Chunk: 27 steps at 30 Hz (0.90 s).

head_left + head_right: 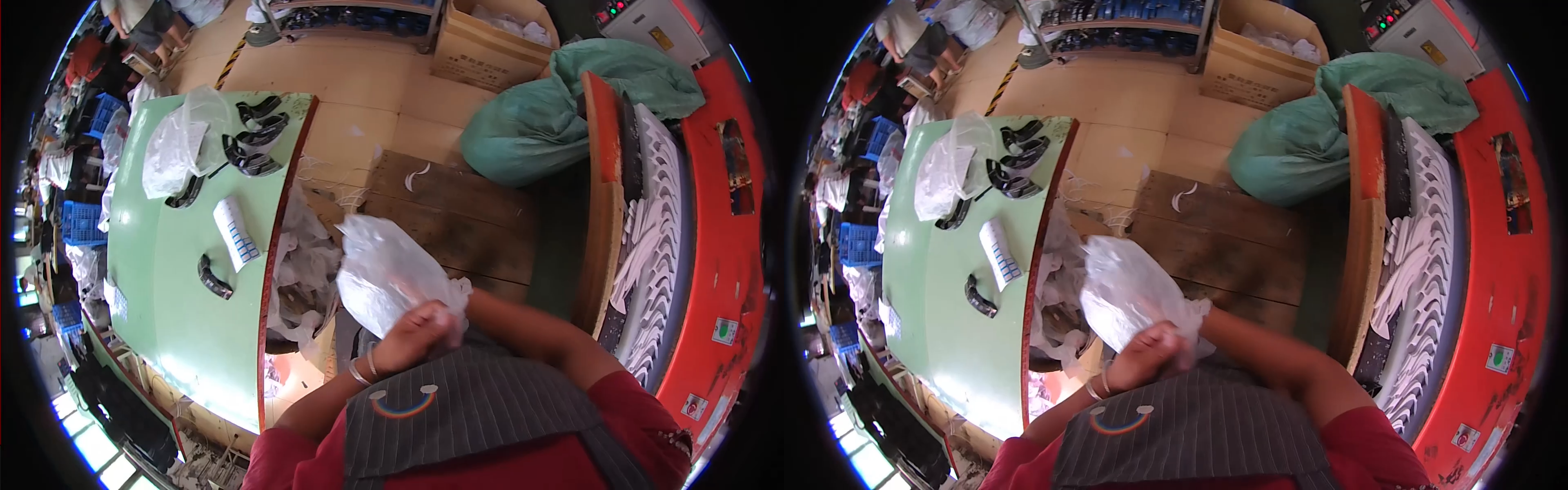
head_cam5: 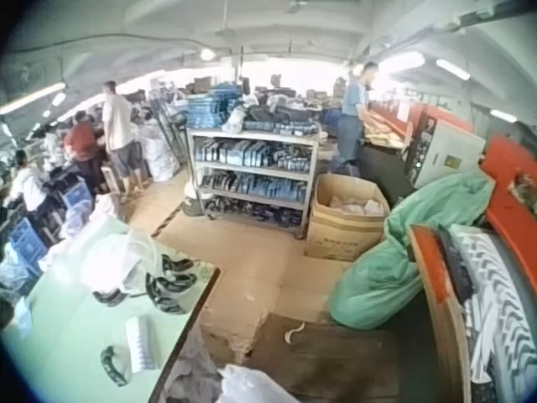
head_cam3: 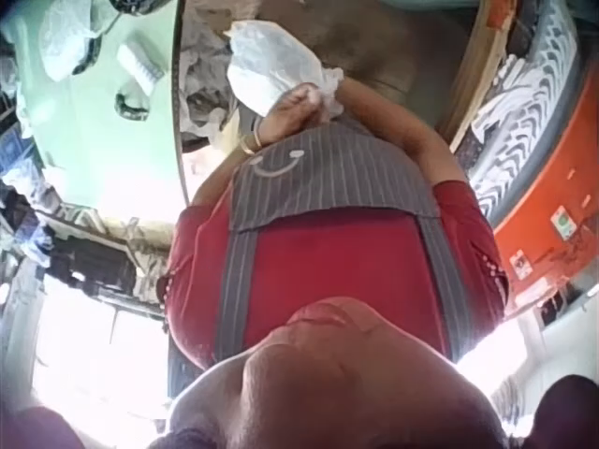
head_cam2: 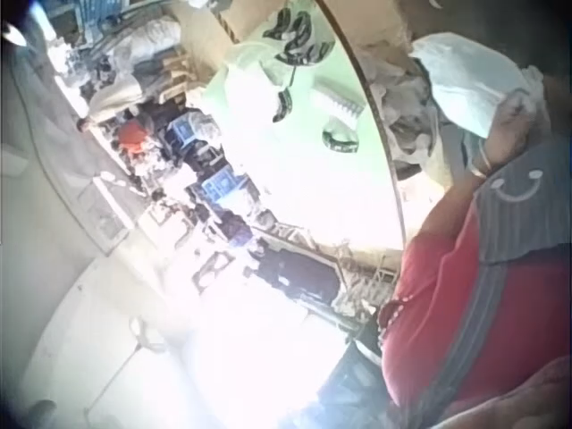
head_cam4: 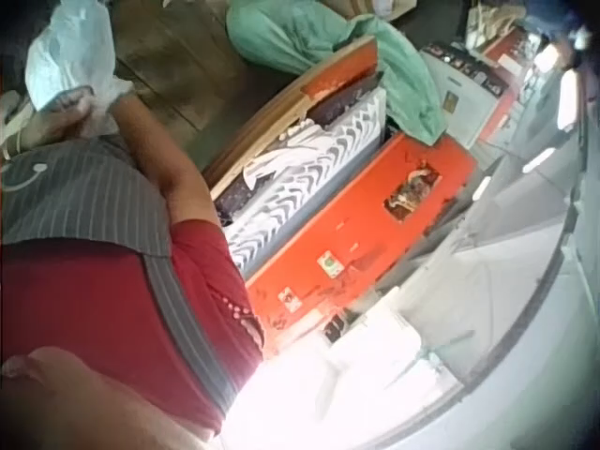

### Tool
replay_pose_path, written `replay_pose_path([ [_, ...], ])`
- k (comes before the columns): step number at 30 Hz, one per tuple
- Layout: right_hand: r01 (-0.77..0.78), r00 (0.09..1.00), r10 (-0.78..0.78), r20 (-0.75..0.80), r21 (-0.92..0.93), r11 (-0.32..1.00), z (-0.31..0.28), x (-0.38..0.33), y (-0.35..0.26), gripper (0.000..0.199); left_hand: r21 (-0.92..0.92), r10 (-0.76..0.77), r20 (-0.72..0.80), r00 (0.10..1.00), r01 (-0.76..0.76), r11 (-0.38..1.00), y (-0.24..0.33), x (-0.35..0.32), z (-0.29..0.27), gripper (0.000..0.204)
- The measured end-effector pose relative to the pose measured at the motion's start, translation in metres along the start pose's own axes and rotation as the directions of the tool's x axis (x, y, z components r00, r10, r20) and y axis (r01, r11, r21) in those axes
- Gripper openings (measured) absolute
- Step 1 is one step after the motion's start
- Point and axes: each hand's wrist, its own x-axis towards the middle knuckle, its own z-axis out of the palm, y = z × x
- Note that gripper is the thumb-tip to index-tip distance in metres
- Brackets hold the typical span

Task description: Manually sort and assemble shoe components using industrial machinery and a hammer.

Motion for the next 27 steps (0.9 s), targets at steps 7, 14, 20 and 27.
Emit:
replay_pose_path([
  [7,0.009,0.998,0.033,0.048,-0.684,0.729,-0.005,-0.062,-0.037,0.02,0.841,0.454,-0.443,0.773,0.182,0.509,-0.011,0.006,-0.079,0.016],
  [14,0.641,0.744,-0.384,-0.547,0.421,0.642,-0.057,-0.138,-0.12,0.016,0.77,0.549,-0.637,0.541,0.414,0.486,-0.012,-0.004,-0.184,0.022],
  [20,0.598,0.729,-0.256,-0.634,0.409,0.689,-0.037,-0.134,-0.118,0.02,0.852,0.513,-0.294,0.806,-0.021,0.523,0.006,0.032,-0.152,0.061],
  [27,0.616,0.64,-0.761,-0.105,0.663,0.426,-0.045,-0.095,-0.173,0.035,0.966,-0.475,0.097,0.875,0.032,0.257,-0.079,0.078,-0.114,0.069],
])
